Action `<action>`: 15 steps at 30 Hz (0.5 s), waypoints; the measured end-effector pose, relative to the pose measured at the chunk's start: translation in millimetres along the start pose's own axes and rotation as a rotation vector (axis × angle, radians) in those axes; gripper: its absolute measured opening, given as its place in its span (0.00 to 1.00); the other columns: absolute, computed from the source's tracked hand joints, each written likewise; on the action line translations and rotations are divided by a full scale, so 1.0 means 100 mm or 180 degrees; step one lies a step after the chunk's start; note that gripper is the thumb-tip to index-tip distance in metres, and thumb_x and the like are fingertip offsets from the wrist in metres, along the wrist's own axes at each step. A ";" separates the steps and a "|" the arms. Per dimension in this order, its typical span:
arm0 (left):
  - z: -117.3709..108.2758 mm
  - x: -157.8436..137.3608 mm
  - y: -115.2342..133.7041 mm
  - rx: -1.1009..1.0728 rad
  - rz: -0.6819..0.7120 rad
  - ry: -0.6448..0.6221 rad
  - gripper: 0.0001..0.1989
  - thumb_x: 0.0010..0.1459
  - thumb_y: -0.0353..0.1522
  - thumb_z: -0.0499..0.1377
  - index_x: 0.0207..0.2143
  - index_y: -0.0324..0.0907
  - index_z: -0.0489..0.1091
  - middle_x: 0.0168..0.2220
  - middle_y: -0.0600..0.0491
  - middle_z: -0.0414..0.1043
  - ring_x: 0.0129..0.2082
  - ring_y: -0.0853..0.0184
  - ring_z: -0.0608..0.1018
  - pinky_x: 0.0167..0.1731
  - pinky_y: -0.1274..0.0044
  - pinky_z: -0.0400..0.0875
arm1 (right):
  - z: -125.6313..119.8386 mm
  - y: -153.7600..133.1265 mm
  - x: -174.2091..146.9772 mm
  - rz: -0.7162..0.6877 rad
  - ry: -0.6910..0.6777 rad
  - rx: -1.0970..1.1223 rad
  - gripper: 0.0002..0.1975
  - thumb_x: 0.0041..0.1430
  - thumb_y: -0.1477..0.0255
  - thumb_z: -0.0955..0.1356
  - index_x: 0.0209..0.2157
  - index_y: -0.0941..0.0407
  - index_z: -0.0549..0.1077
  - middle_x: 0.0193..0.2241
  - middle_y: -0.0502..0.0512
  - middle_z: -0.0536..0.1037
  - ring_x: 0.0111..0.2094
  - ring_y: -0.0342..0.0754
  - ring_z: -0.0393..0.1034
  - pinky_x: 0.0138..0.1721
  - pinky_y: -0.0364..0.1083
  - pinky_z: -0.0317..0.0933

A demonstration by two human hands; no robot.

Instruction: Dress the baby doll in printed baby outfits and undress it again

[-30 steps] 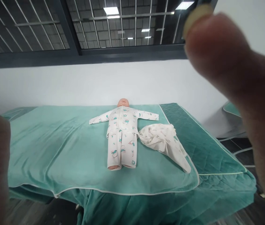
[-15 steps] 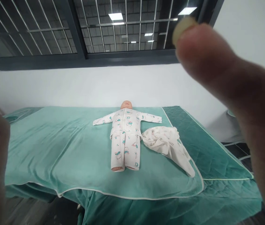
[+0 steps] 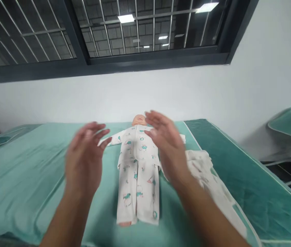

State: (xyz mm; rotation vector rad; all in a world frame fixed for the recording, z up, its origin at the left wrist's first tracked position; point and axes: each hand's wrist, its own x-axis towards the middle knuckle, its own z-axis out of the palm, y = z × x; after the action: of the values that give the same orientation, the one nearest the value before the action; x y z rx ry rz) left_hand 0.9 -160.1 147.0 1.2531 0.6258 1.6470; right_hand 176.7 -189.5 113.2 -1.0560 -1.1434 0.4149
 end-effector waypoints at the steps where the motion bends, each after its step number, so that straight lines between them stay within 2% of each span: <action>1: 0.01 0.15 -0.26 0.0227 -0.0216 -0.0006 0.10 0.58 0.39 0.60 0.42 0.48 0.74 0.45 0.53 0.76 0.45 0.64 0.78 0.44 0.71 0.75 | 0.14 0.18 0.12 0.0045 0.0027 0.0252 0.21 0.61 0.59 0.64 0.55 0.47 0.67 0.56 0.57 0.71 0.57 0.55 0.66 0.51 0.57 0.65; 4: -0.02 0.56 -1.01 0.0921 -0.0526 -0.0178 0.12 0.58 0.40 0.59 0.41 0.44 0.74 0.45 0.50 0.77 0.47 0.62 0.77 0.47 0.70 0.73 | 0.52 0.81 0.55 0.0318 0.0264 0.0258 0.18 0.59 0.62 0.65 0.49 0.54 0.69 0.52 0.60 0.74 0.54 0.52 0.68 0.52 0.54 0.64; 7: -0.03 0.93 -1.51 0.1561 -0.0557 -0.0295 0.12 0.60 0.37 0.57 0.42 0.44 0.75 0.47 0.50 0.77 0.49 0.62 0.76 0.50 0.70 0.71 | 0.67 1.36 0.91 0.0546 0.0027 -0.0298 0.16 0.57 0.66 0.65 0.47 0.55 0.70 0.53 0.59 0.72 0.56 0.52 0.65 0.56 0.54 0.60; 10: -0.01 1.21 -1.77 0.2098 -0.0540 -0.0590 0.12 0.60 0.34 0.56 0.42 0.43 0.75 0.48 0.49 0.76 0.50 0.61 0.76 0.53 0.69 0.68 | 0.62 1.63 1.06 0.0812 -0.0444 -0.0560 0.15 0.56 0.68 0.64 0.46 0.53 0.71 0.51 0.55 0.74 0.53 0.51 0.68 0.54 0.53 0.61; 13: -0.01 1.30 -1.90 0.2363 -0.0430 -0.1094 0.13 0.62 0.34 0.53 0.43 0.44 0.76 0.50 0.51 0.76 0.53 0.62 0.74 0.58 0.68 0.64 | 0.56 1.69 1.04 0.0969 -0.0636 -0.0677 0.15 0.57 0.68 0.62 0.45 0.52 0.73 0.46 0.53 0.77 0.47 0.50 0.70 0.48 0.51 0.63; 15: -0.03 1.28 -1.93 0.2362 -0.0318 -0.1288 0.15 0.63 0.34 0.51 0.44 0.47 0.76 0.51 0.52 0.75 0.56 0.63 0.72 0.60 0.69 0.62 | 0.56 1.67 1.02 0.0932 -0.0664 -0.0769 0.16 0.58 0.68 0.61 0.45 0.50 0.74 0.45 0.53 0.77 0.45 0.50 0.70 0.45 0.51 0.64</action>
State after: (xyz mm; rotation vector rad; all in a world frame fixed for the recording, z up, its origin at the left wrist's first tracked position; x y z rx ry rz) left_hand 65.4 37.6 44.2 1.9765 1.0661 1.0404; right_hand 206.2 -7.5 28.2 -1.4260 -1.2484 0.6410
